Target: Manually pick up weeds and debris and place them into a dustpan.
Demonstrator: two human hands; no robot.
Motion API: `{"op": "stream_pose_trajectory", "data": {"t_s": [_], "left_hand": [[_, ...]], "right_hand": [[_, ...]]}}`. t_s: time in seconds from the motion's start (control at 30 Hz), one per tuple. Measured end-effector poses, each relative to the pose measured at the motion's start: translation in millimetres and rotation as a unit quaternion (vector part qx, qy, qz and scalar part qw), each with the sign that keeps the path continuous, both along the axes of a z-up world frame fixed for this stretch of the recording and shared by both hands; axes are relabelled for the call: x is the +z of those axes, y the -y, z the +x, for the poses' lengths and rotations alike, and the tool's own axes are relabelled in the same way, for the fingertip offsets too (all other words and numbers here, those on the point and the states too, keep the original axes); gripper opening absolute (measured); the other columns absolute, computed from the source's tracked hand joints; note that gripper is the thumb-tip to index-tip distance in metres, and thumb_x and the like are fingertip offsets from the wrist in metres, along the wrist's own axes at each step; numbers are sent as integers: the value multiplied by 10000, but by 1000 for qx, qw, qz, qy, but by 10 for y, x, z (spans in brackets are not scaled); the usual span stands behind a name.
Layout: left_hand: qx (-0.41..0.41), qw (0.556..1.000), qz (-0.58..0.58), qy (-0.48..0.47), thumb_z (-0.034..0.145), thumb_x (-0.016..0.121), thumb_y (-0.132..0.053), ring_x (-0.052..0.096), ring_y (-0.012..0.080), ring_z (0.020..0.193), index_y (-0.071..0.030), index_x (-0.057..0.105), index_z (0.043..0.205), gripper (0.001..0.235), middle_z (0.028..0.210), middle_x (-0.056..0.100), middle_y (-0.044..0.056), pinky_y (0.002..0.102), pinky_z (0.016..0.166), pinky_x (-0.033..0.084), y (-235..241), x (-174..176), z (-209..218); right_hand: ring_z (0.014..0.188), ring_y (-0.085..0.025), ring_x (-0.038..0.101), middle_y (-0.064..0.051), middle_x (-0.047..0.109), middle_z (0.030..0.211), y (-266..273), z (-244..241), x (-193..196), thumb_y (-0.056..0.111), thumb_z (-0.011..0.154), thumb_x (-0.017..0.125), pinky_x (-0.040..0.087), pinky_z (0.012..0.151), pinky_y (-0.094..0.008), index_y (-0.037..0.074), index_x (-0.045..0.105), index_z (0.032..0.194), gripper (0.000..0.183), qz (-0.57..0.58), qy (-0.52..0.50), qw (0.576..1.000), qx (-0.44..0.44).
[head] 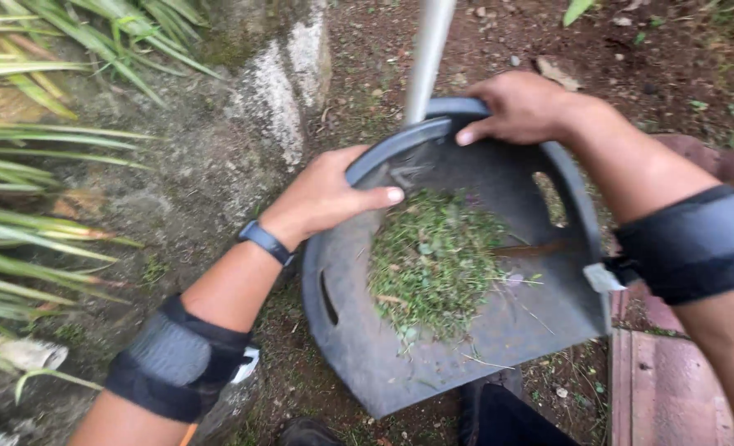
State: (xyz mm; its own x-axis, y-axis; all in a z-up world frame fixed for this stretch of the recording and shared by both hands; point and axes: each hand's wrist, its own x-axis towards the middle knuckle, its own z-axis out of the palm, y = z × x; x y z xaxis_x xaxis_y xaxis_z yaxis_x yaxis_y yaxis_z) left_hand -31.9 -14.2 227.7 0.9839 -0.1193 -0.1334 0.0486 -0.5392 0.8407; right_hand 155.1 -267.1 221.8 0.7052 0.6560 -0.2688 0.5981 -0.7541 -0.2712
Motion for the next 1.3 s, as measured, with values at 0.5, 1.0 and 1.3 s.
{"op": "stream_pose_trajectory", "data": {"t_s": [0.5,1.0,1.3], "left_hand": [[139,985,45,-90,883,742,-190,650,165,799,-135,737,1264,386,897,746,60,348,789,514,-194,-242,-61],[414,892,-170,64,974,701,-81,592,111,881,-36,646,1311,345,1082,681,35,292,767,505,-137,-671,106],[302,933,-161,107,809,579,199,430,244,1475,-128,-63,1682,1132,1686,273,157,295,1150,382,-115,-735,304]], "right_hand": [[1073,-249,702,-118,724,1143,166,170,-272,258,996,665,557,951,-377,9,627,1315,407,339,-75,938,-11],[776,-199,721,-96,782,854,2065,233,-1425,426,1032,706,541,792,-426,114,775,1113,330,34,53,902,-427],[861,-236,721,-93,764,944,2184,253,-1903,332,866,836,546,823,-429,175,813,1075,263,83,57,894,-437]]}}
